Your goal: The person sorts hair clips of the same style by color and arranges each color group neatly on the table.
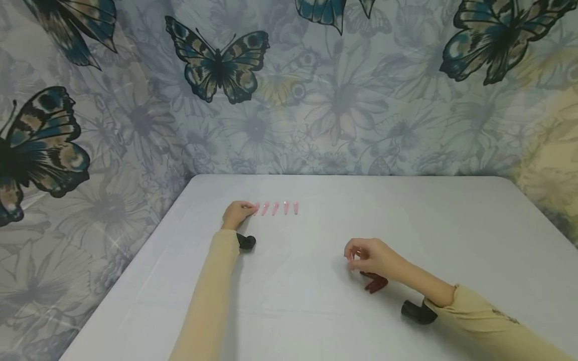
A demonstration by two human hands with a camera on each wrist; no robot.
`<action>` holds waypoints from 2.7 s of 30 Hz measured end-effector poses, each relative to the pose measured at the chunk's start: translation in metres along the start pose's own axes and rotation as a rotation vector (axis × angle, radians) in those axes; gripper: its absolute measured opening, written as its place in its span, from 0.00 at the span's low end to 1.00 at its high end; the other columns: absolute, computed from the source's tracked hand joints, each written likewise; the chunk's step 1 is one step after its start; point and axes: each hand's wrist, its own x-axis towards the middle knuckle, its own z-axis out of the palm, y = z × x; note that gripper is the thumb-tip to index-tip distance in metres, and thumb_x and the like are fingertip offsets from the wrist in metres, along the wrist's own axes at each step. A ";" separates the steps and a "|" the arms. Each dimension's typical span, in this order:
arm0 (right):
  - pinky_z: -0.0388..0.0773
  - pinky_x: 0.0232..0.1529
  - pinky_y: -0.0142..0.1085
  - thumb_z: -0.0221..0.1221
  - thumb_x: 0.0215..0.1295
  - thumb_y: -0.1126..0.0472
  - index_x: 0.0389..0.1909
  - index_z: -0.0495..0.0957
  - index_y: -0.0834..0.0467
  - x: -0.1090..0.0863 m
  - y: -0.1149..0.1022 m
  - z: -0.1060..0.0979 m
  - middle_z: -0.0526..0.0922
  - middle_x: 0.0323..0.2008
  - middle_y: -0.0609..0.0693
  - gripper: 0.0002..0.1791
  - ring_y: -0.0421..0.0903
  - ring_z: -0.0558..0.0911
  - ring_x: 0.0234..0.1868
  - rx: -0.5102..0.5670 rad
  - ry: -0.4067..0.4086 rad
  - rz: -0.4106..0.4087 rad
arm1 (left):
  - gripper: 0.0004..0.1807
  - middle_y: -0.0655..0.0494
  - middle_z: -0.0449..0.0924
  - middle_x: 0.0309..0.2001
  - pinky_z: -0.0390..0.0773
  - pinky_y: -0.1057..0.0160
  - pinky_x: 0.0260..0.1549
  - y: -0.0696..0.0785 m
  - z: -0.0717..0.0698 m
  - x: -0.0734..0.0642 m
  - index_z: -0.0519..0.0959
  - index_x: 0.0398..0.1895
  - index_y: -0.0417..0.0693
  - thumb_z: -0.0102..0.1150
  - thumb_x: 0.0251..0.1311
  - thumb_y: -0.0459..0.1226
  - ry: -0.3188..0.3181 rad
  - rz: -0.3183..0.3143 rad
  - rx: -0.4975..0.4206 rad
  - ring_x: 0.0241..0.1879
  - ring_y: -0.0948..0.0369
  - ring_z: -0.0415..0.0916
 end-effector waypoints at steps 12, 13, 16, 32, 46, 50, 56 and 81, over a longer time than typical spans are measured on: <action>0.75 0.25 0.32 0.62 0.62 0.69 0.47 0.77 0.70 0.035 0.007 -0.009 0.79 0.38 0.60 0.14 0.40 0.73 0.22 0.167 -0.061 0.111 | 0.18 0.45 0.80 0.57 0.72 0.54 0.53 0.000 -0.002 0.003 0.84 0.47 0.44 0.60 0.64 0.48 -0.013 -0.013 -0.012 0.51 0.51 0.74; 0.75 0.26 0.33 0.62 0.62 0.69 0.47 0.77 0.70 0.037 0.007 -0.009 0.80 0.38 0.60 0.14 0.40 0.74 0.23 0.166 -0.061 0.121 | 0.19 0.45 0.80 0.57 0.72 0.54 0.53 0.000 -0.001 0.002 0.84 0.48 0.43 0.60 0.64 0.48 -0.012 -0.012 -0.012 0.51 0.51 0.75; 0.74 0.27 0.33 0.62 0.63 0.67 0.48 0.78 0.70 0.045 0.009 -0.009 0.81 0.37 0.58 0.14 0.39 0.73 0.25 0.152 -0.065 0.143 | 0.19 0.44 0.80 0.56 0.72 0.54 0.54 0.000 0.000 0.001 0.83 0.48 0.43 0.60 0.64 0.48 -0.015 -0.012 -0.011 0.52 0.50 0.75; 0.69 0.31 0.32 0.59 0.65 0.66 0.53 0.75 0.70 0.084 -0.006 -0.012 0.75 0.33 0.50 0.17 0.42 0.69 0.29 0.166 -0.068 0.224 | 0.17 0.44 0.80 0.57 0.71 0.53 0.54 -0.001 0.003 -0.003 0.84 0.46 0.42 0.61 0.64 0.46 0.006 -0.006 -0.021 0.53 0.50 0.75; 0.63 0.27 0.31 0.56 0.67 0.65 0.59 0.72 0.67 0.106 -0.015 -0.011 0.74 0.33 0.49 0.21 0.41 0.65 0.27 0.256 0.007 0.296 | 0.18 0.44 0.79 0.57 0.71 0.51 0.57 0.003 0.000 -0.005 0.83 0.48 0.42 0.60 0.64 0.47 0.006 -0.016 -0.009 0.57 0.48 0.75; 0.63 0.27 0.30 0.55 0.68 0.67 0.61 0.71 0.67 0.112 -0.015 -0.011 0.76 0.33 0.50 0.21 0.41 0.65 0.26 0.258 0.017 0.294 | 0.18 0.43 0.79 0.57 0.71 0.51 0.58 0.004 0.000 -0.008 0.83 0.48 0.42 0.61 0.64 0.46 0.002 -0.016 -0.022 0.57 0.48 0.75; 0.63 0.26 0.30 0.55 0.68 0.67 0.61 0.71 0.66 0.120 -0.014 -0.011 0.76 0.34 0.51 0.21 0.41 0.65 0.26 0.252 0.040 0.292 | 0.18 0.43 0.79 0.57 0.71 0.51 0.57 0.004 -0.001 -0.005 0.84 0.47 0.42 0.61 0.64 0.46 0.011 -0.005 -0.030 0.56 0.48 0.75; 0.68 0.33 0.30 0.54 0.67 0.68 0.58 0.72 0.66 0.155 0.005 0.001 0.79 0.39 0.58 0.19 0.49 0.75 0.37 0.195 0.129 0.369 | 0.18 0.50 0.83 0.51 0.74 0.57 0.46 -0.013 0.004 0.015 0.87 0.42 0.49 0.65 0.59 0.53 -0.008 0.027 -0.043 0.46 0.54 0.77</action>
